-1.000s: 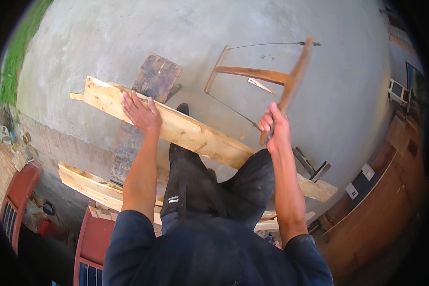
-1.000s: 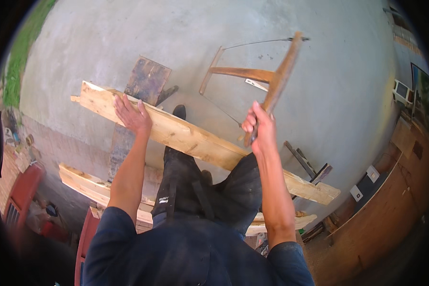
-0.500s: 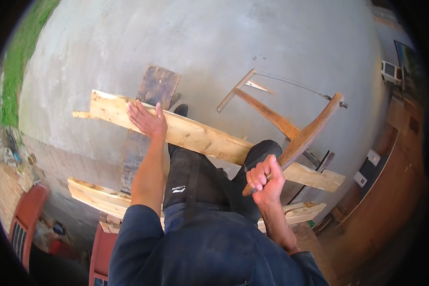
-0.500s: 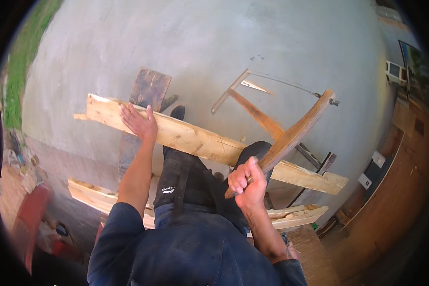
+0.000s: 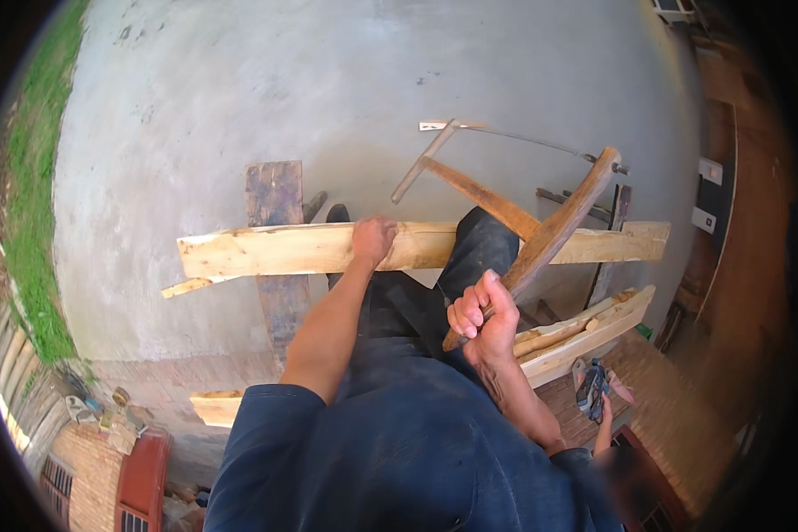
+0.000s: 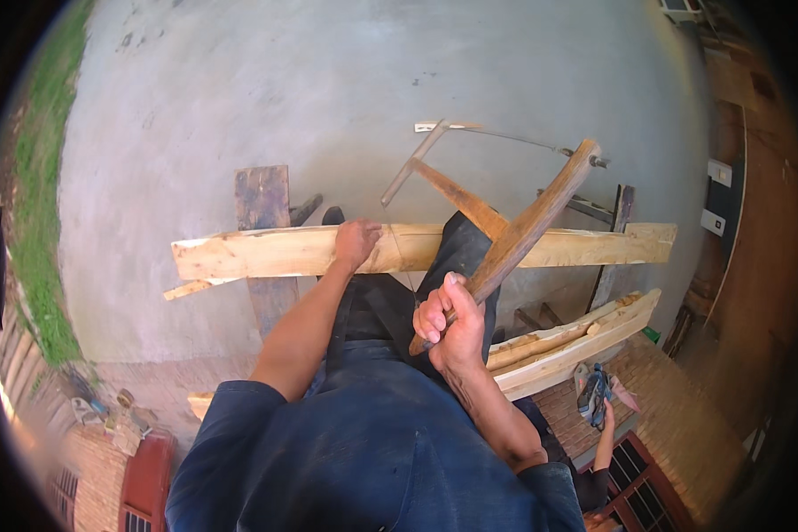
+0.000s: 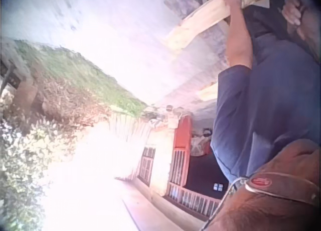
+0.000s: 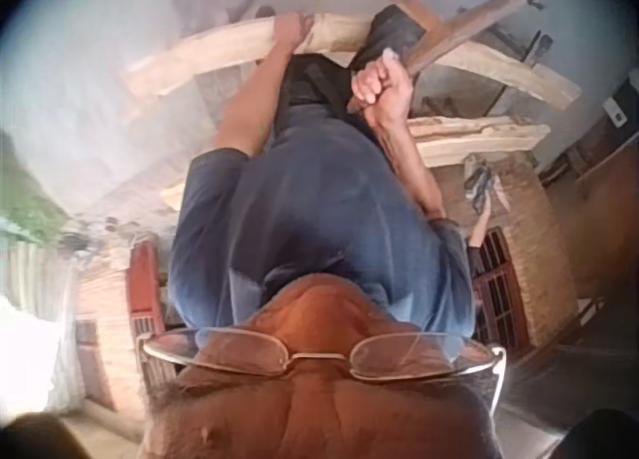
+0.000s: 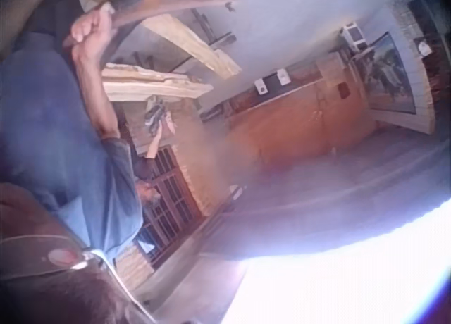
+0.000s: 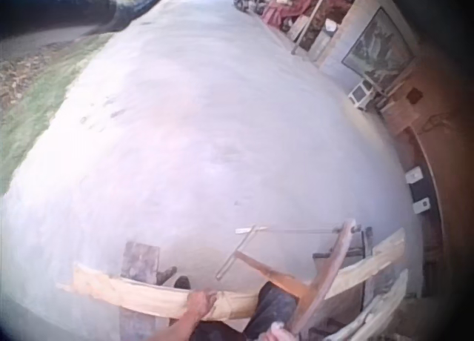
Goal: The person uses a bow saw to cut a long wooden plank resting on a makeshift sawhorse. They reposition the plank and continue sawing through it, producing cut pieces that are set aside.
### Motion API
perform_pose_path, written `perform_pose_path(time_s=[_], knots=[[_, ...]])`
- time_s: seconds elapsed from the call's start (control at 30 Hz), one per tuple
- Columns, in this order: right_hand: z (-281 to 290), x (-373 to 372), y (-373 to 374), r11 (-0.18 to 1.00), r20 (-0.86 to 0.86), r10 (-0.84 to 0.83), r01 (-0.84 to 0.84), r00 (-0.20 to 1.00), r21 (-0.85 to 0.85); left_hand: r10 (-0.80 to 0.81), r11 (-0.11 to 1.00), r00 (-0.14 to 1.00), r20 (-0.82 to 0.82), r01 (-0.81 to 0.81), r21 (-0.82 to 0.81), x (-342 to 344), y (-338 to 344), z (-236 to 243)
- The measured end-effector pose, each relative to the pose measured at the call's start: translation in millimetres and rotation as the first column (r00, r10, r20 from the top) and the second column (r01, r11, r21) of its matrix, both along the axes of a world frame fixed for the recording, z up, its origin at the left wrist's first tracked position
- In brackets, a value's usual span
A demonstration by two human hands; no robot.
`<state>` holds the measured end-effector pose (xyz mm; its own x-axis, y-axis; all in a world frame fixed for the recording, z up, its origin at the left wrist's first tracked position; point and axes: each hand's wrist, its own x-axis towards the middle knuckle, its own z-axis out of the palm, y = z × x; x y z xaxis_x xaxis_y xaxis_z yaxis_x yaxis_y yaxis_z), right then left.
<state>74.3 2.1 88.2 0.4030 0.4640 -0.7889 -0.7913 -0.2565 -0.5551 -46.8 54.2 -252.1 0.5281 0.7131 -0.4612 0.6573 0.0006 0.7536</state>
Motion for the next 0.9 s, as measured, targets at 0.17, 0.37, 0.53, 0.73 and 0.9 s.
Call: perform_pose_path(time_s=[0.17, 0.37, 0.53, 0.73, 0.9], knots=[[3.8, -8.0, -2.2, 0.998, 0.014, -0.056, 0.057, 0.998, -0.024, 0.091, 0.993, 0.995, -0.048, -0.095, -0.077, 5.4, -3.9, -8.4], [10.2, -17.6, 12.3, 0.993, 0.081, -0.020, 0.029, 0.996, -0.115, 0.101, 0.993, 0.989, -0.108, -0.106, -0.042, 8.7, -1.1, 5.6], [2.7, -12.9, -5.2, 0.990, -0.019, -0.141, 0.141, 0.990, -0.019, 0.047, 0.999, 0.998, -0.040, -0.047, 0.020, 3.6, -2.1, 0.7], [-0.2, -5.8, -16.7, 0.973, -0.057, -0.229, 0.230, 0.972, 0.019, 0.007, 0.999, 0.992, -0.123, -0.001, 0.049, 9.9, -2.3, -6.7], [4.7, -2.9, -23.5, 0.975, -0.072, -0.217, 0.220, 0.973, 0.037, 0.009, 0.997, 0.981, -0.195, -0.024, -0.073, 18.0, 0.9, -21.4]])
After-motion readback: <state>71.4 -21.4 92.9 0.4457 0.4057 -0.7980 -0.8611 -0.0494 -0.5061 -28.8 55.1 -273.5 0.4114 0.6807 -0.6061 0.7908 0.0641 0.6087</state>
